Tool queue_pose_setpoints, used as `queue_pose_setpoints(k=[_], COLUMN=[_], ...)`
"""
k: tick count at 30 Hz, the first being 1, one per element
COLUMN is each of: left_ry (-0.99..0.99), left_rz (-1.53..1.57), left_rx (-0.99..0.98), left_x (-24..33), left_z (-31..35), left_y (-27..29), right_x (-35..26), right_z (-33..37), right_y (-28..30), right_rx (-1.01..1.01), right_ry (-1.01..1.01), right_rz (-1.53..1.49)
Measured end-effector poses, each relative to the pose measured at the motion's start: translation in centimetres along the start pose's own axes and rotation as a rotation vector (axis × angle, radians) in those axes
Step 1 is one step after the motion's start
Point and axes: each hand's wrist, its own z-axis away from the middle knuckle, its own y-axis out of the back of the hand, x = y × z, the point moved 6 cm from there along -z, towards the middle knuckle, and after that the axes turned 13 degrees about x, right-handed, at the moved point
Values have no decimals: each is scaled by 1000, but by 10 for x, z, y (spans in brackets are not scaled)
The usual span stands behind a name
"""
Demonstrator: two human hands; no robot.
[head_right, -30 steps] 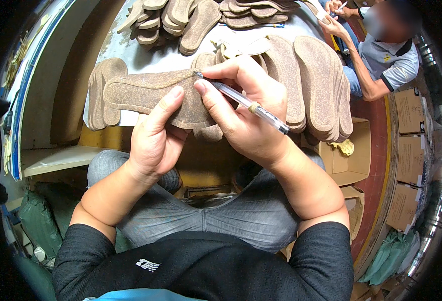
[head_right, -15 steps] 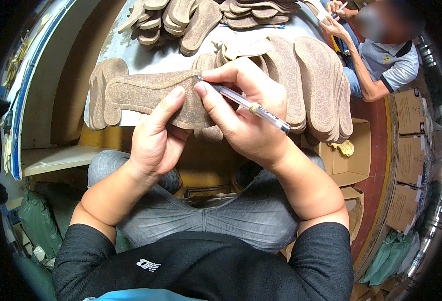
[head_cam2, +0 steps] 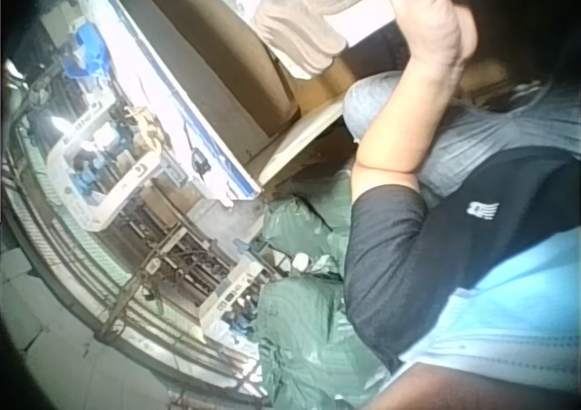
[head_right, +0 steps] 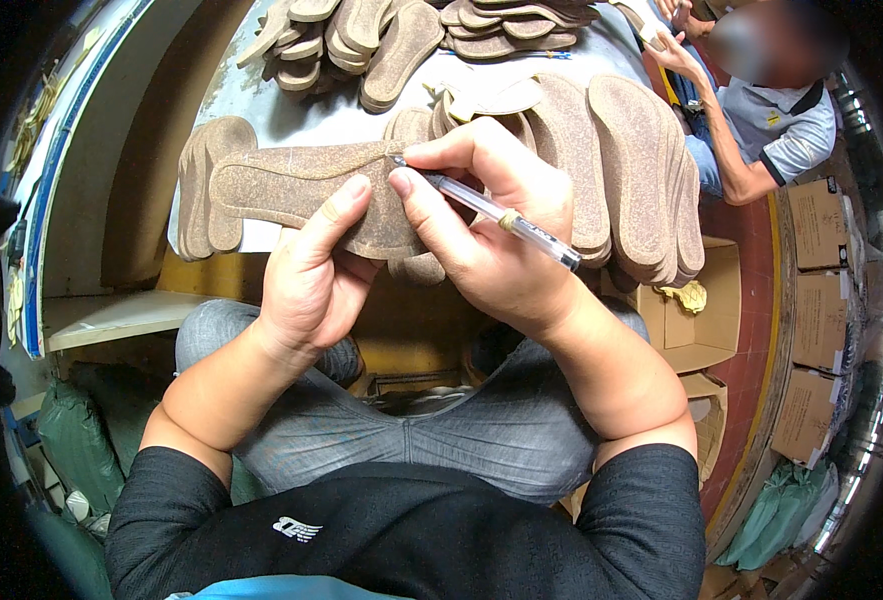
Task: The person marks the edges of shoe insoles using a pen-like tool, flipping each insole to mark both sides. They handle multiple insoles one at a time, placing marked pieces aside and continuing the process.
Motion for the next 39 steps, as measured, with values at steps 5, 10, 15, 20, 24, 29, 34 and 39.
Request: queue_pose_setpoints(k=[5,10,15,20,24,29,34,39], left_ry=[19,-16,1,-23,-74,-141,-119,-113], left_rz=[2,16,-67,-98,-115,-107,-113,-89], left_rx=[-17,-59,-149,-167,-176,-184,-176,-186], left_x=[-2,-1,1,1,0,6,4,5], left_z=[-1,-2,-3,-4,-4,1,1,1], left_y=[2,-1,0,3,4,-1,1,2], right_x=[0,0,-11,-12,-13,-15,-14,-15], right_z=[3,6,6,6,6,4,4,4], right_y=[2,10,17,20,18,18,18,18], right_rx=[-26,25,121,133,131,127,126,122], right_ry=[-2,59,109,101,103,109,93,99], right_rz=[19,-60,-147,-178,-188,-213,-241,-225])
